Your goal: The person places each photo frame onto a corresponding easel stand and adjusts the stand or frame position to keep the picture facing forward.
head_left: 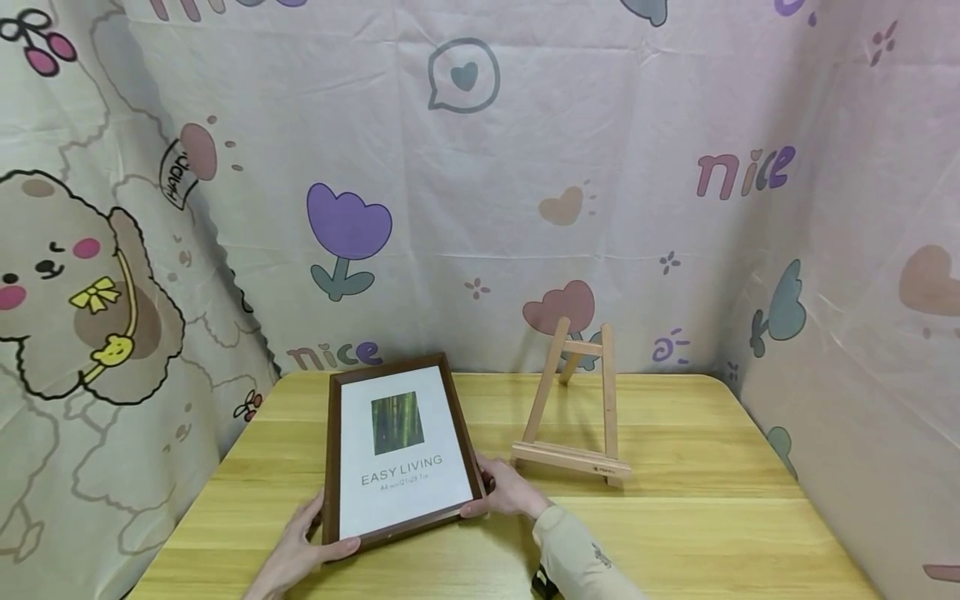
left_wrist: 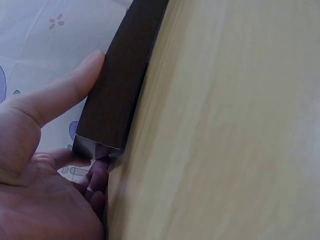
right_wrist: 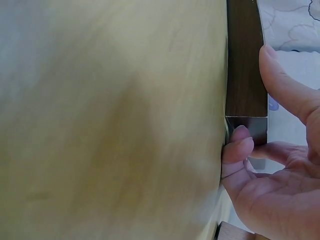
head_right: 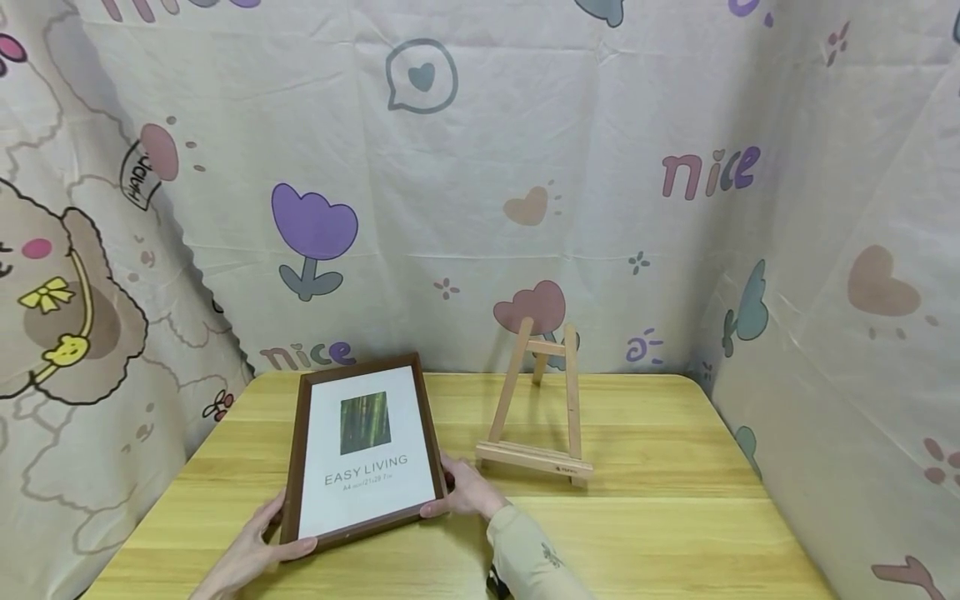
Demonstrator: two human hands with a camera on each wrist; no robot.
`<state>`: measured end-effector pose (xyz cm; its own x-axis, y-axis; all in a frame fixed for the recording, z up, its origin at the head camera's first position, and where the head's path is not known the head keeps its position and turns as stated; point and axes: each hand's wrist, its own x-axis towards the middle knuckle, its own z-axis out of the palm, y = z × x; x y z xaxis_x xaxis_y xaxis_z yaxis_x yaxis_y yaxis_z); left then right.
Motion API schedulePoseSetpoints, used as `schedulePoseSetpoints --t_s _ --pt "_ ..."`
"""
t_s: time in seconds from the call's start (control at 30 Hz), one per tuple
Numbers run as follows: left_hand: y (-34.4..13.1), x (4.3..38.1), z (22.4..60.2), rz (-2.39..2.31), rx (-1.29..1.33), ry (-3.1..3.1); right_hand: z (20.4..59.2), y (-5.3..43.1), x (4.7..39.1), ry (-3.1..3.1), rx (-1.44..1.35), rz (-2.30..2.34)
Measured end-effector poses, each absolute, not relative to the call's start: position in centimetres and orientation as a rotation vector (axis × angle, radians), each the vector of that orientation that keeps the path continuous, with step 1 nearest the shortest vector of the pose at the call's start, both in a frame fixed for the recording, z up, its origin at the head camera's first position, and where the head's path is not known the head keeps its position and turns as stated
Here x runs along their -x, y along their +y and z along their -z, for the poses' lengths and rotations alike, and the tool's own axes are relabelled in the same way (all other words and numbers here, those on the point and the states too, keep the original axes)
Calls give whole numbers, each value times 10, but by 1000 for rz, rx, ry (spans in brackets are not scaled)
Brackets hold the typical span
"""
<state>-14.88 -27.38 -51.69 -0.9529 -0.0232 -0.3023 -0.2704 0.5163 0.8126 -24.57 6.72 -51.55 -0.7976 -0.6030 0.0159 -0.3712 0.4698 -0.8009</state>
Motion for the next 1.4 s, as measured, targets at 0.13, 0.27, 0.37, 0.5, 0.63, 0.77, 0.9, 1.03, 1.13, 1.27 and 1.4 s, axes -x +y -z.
schedulePoseSetpoints --t_s 0.13,0.27,0.37,0.5,0.63,0.77,0.9,1.03,1.13,1.27,1.4 --pt "-274 149 518 -1426 231 2509 516 67 245 2470 833 1226" --pt "-274 149 519 -1452 226 2501 516 67 244 2485 836 1214" --pt "-274 149 519 -1469 220 2501 515 67 244 2489 835 1216" --pt "-274 149 519 -1477 212 2519 516 67 244 2487 825 1225" --pt "-273 149 520 -1483 208 2553 515 66 243 2499 804 1216" --pt "-273 149 521 -1476 226 2591 514 66 241 2512 784 1206" --pt "-272 151 522 -1477 252 2608 514 66 239 2521 755 1199" --pt "-272 150 522 -1459 254 2630 514 66 239 2535 745 1184" --pt "-272 149 523 -1449 250 2644 514 65 239 2529 758 1192" --pt "-271 150 523 -1453 247 2641 514 65 239 2516 765 1218" --pt "-272 150 523 -1458 236 2642 513 65 238 2512 740 1228"
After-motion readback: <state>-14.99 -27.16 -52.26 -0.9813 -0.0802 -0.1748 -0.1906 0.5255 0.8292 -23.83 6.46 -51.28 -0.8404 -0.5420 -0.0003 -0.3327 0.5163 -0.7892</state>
